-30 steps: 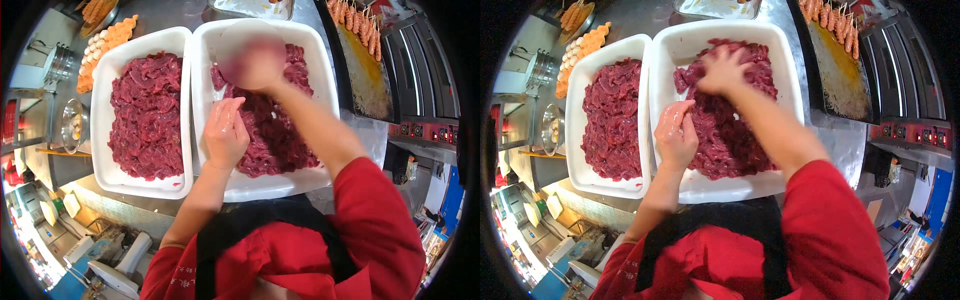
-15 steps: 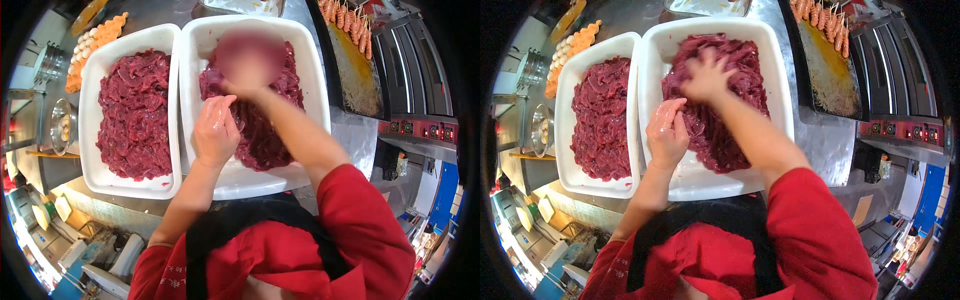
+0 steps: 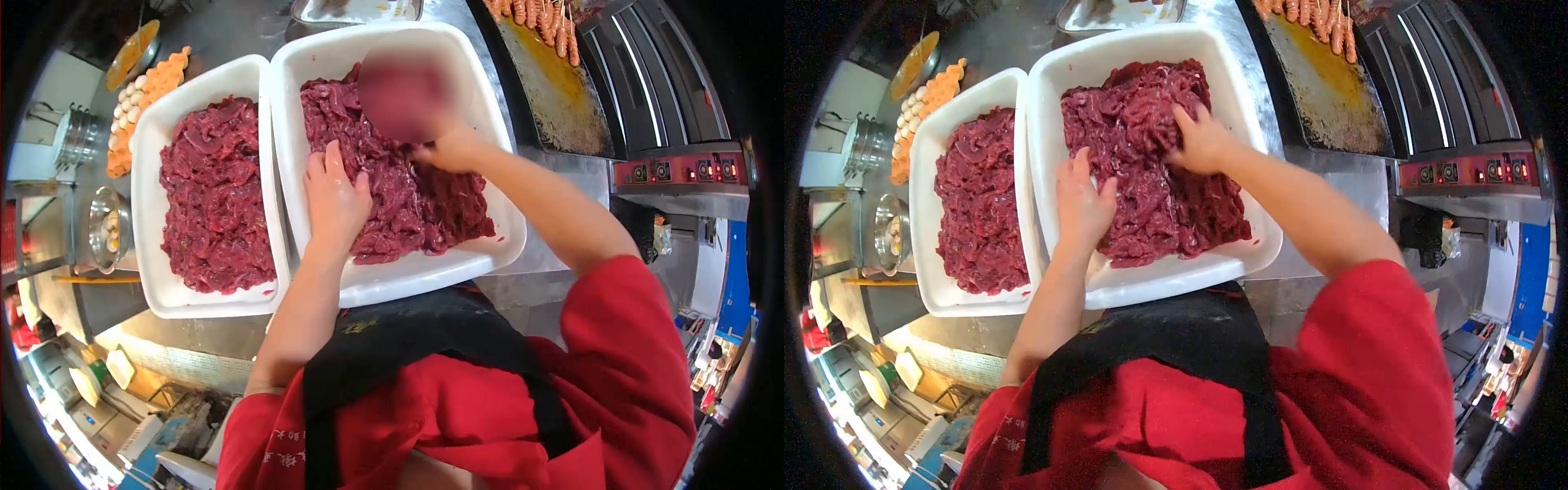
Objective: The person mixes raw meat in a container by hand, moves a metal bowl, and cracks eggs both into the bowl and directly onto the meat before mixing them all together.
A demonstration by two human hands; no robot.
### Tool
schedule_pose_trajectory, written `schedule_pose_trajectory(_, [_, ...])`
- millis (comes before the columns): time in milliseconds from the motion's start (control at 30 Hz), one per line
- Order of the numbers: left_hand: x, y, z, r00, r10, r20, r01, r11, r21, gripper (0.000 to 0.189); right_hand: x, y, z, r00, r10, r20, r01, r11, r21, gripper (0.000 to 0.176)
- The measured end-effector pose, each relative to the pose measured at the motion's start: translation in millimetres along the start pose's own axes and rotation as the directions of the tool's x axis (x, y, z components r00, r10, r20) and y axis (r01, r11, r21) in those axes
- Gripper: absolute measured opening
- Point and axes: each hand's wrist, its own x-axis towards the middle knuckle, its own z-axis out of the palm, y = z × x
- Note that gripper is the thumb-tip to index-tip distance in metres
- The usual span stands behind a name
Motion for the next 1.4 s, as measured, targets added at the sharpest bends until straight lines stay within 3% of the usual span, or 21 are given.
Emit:
schedule_pose_trajectory(67, [-0.1, 2.2, 8.2, 0.968, -0.217, 0.128, 0.224, 0.974, -0.036, 0.078, -46.5, 3.0, -10.0, 0.925, 0.125, 0.358, -0.225, 0.941, 0.253, 0.097])
schedule_pose_trajectory(133, [-1.1, 4.2, 13.5, 0.878, -0.349, 0.329, 0.371, 0.928, -0.006, 0.097, -86.2, 4.5, 22.8, 0.942, 0.123, 0.313, -0.206, 0.946, 0.25, 0.104])
schedule_pose_trajectory(200, [-7.7, 16.1, 18.0, 0.622, -0.539, 0.568, 0.583, 0.803, 0.124, 0.103, -96.7, -6.3, 48.0, 0.914, 0.292, 0.281, -0.396, 0.794, 0.461, 0.109])
schedule_pose_trajectory(267, [-15.4, 10.6, 33.5, 0.57, -0.534, 0.624, 0.723, 0.687, -0.073, 0.095, -98.7, -59.7, 17.7, 0.855, 0.352, 0.381, -0.511, 0.445, 0.736, 0.102])
schedule_pose_trajectory(300, [-17.7, 9.7, 37.7, 0.511, -0.506, 0.695, 0.826, 0.513, -0.233, 0.089, -73.1, -47.4, 75.3, 0.864, 0.201, 0.462, -0.474, 0.017, 0.88, 0.086])
schedule_pose_trajectory(333, [-14.6, 5.6, 32.2, 0.518, -0.509, 0.687, 0.821, 0.522, -0.232, 0.089, -76.8, -71.9, 35.4, 0.891, -0.006, 0.453, -0.449, -0.148, 0.881, 0.069])
schedule_pose_trajectory(400, [1.3, -7.2, 13.2, 0.427, -0.157, 0.89, 0.903, 0.032, -0.428, 0.069, -46.0, -71.1, 52.0, 0.898, -0.035, 0.439, -0.436, -0.216, 0.874, 0.051])
schedule_pose_trajectory(467, [14.2, 14.9, -19.8, 0.558, -0.142, 0.818, 0.823, -0.033, -0.567, 0.055, -38.8, -73.2, -4.4, 0.874, -0.254, 0.414, -0.465, -0.188, 0.865, 0.044])
schedule_pose_trajectory(533, [31.0, 39.9, -41.5, 0.766, -0.104, 0.634, 0.643, 0.132, -0.755, 0.049, -27.0, -65.9, -40.5, 0.884, -0.321, 0.34, -0.424, -0.246, 0.872, 0.042])
schedule_pose_trajectory(633, [35.7, 50.1, -49.0, 0.904, -0.091, 0.417, 0.417, 0.391, -0.82, 0.05, -18.3, -48.9, -53.3, 0.976, -0.017, 0.218, -0.218, -0.025, 0.976, 0.047])
schedule_pose_trajectory(700, [25.9, 38.1, -54.3, 0.893, 0.064, 0.445, 0.075, 0.954, -0.289, 0.051, -22.7, -14.1, -26.7, 0.997, 0.079, -0.001, -0.069, 0.878, 0.473, 0.06])
schedule_pose_trajectory(733, [11.8, 32.4, -51.0, 0.91, 0.056, 0.41, 0.033, 0.978, -0.207, 0.05, -37.9, -2.4, -15.3, 0.98, 0.077, 0.181, -0.11, 0.977, 0.182, 0.07])
schedule_pose_trajectory(800, [-6.6, 14.5, -41.7, 0.959, 0.019, 0.282, -0.006, 0.999, -0.047, 0.047, -76.7, -10.1, -0.4, 0.888, 0.157, 0.431, -0.238, 0.961, 0.14, 0.077])
schedule_pose_trajectory(867, [-1.5, 6.2, -36.2, 0.976, -0.022, 0.216, 0.05, 0.991, -0.125, 0.043, -87.8, -21.7, 39.7, 0.724, -0.06, 0.688, -0.149, 0.959, 0.241, 0.083])
schedule_pose_trajectory(933, [6.2, 8.2, -36.1, 0.986, -0.077, 0.149, 0.108, 0.972, -0.21, 0.039, -86.8, -62.0, 75.9, 0.864, -0.214, 0.456, 0.065, 0.945, 0.32, 0.061])
schedule_pose_trajectory(1000, [23.2, 16.0, -36.6, 0.996, 0.005, -0.088, -0.029, 0.962, -0.272, 0.032, -67.2, -104.7, 68.1, 0.823, -0.448, 0.349, 0.216, 0.816, 0.537, 0.052])
schedule_pose_trajectory(1067, [30.8, 9.3, -29.5, 0.985, -0.02, -0.172, -0.037, 0.946, -0.321, 0.028, -46.5, -109.6, 67.1, 0.849, -0.524, 0.066, 0.479, 0.817, 0.321, 0.053])
schedule_pose_trajectory(1167, [30.4, 6.6, -24.1, 0.918, 0.022, -0.395, -0.18, 0.912, -0.368, 0.027, -16.5, -76.9, -10.2, 0.933, -0.36, 0.012, 0.348, 0.891, -0.291, 0.062])
schedule_pose_trajectory(1267, [32.5, -1.9, -23.1, 0.881, 0.177, -0.44, -0.283, 0.94, -0.188, 0.026, 64.0, -15.7, -8.0, 0.988, -0.072, -0.14, 0.07, 0.997, -0.023, 0.056])
schedule_pose_trajectory(1333, [33.9, 2.8, -24.1, 0.897, 0.07, -0.437, -0.225, 0.922, -0.314, 0.026, 96.5, -47.2, 9.0, 0.943, 0.251, -0.218, -0.232, 0.967, 0.106, 0.052])
schedule_pose_trajectory(1400, [33.0, 4.8, -26.2, 0.913, -0.001, -0.407, -0.172, 0.906, -0.387, 0.026, 51.8, -106.8, 35.5, 0.948, 0.004, -0.318, -0.036, 0.995, -0.096, 0.044])
